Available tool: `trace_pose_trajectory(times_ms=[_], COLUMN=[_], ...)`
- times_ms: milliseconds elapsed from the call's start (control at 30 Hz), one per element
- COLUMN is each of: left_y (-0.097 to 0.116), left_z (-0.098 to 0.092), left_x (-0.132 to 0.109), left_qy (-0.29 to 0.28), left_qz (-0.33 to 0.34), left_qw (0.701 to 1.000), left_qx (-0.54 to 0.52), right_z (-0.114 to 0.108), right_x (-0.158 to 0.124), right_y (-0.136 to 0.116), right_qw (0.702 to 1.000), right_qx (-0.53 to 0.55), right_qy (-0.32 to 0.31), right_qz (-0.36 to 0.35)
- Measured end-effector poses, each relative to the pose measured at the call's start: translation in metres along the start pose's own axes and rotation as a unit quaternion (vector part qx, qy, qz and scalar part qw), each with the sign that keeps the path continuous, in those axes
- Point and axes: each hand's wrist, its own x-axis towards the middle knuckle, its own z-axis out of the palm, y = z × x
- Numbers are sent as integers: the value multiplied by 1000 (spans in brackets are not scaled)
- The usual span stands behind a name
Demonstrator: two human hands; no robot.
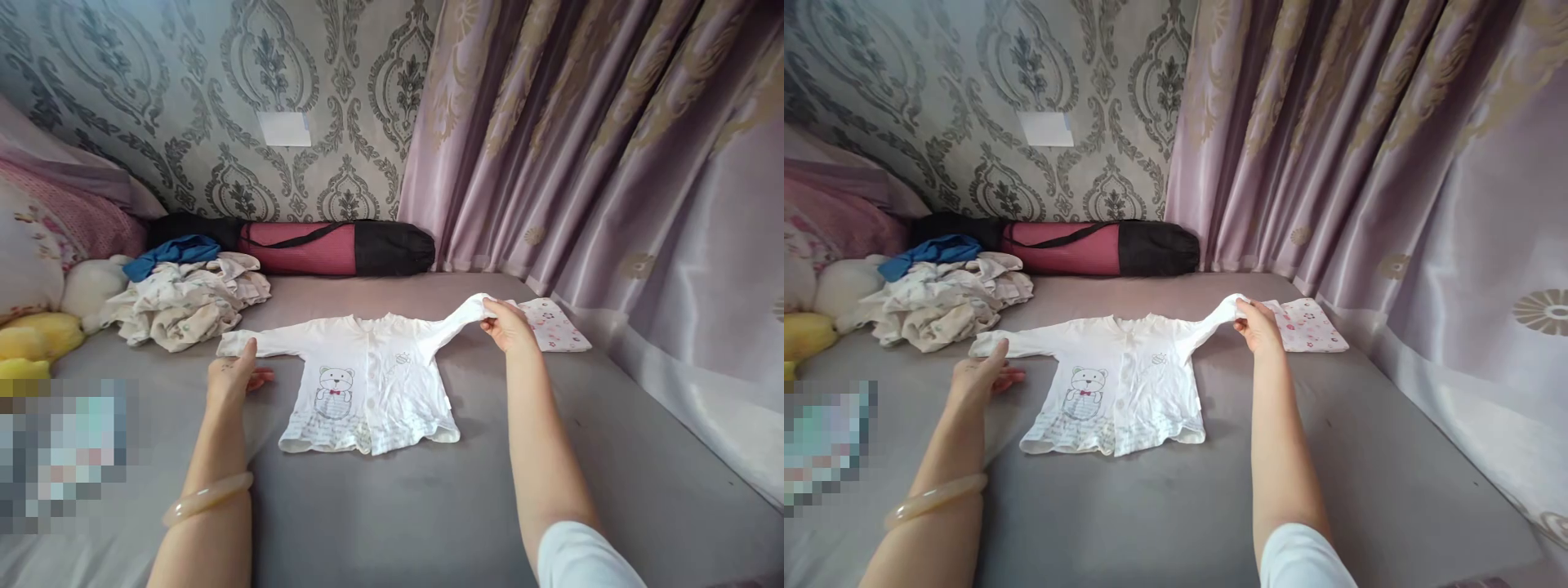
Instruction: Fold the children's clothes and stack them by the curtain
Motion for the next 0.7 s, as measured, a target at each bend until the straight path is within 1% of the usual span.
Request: trace_pose_trajectory(times_ms=[67, 167, 233, 367, 467, 567, 700], left_y=[3, 6, 5, 1, 1, 4, 8], left_z=[3, 5, 4, 4, 3, 2, 2], left_x=[-4, -10, -10, 1, 7, 5, 0], left_qy=[9, 22, 27, 40, 51, 50, 53], left_qz=[-44, -8, 0, -20, -35, -47, -43], left_qw=[997, 986, 980, 980, 981, 978, 975], left_qx=[-56, -165, -199, -192, -184, -198, -212], right_z=[11, 30, 45, 78, 103, 124, 147], right_x=[-2, -7, -12, -26, -35, -37, -32], right_y=[-4, -7, -7, -1, 8, 23, 51], right_qw=[1000, 998, 995, 981, 968, 955, 936], right_qx=[-15, -47, -78, -156, -208, -244, -287], right_qy=[-3, -15, -31, -76, -102, -139, -185], right_qz=[-10, -36, -54, -88, -94, -91, -86])
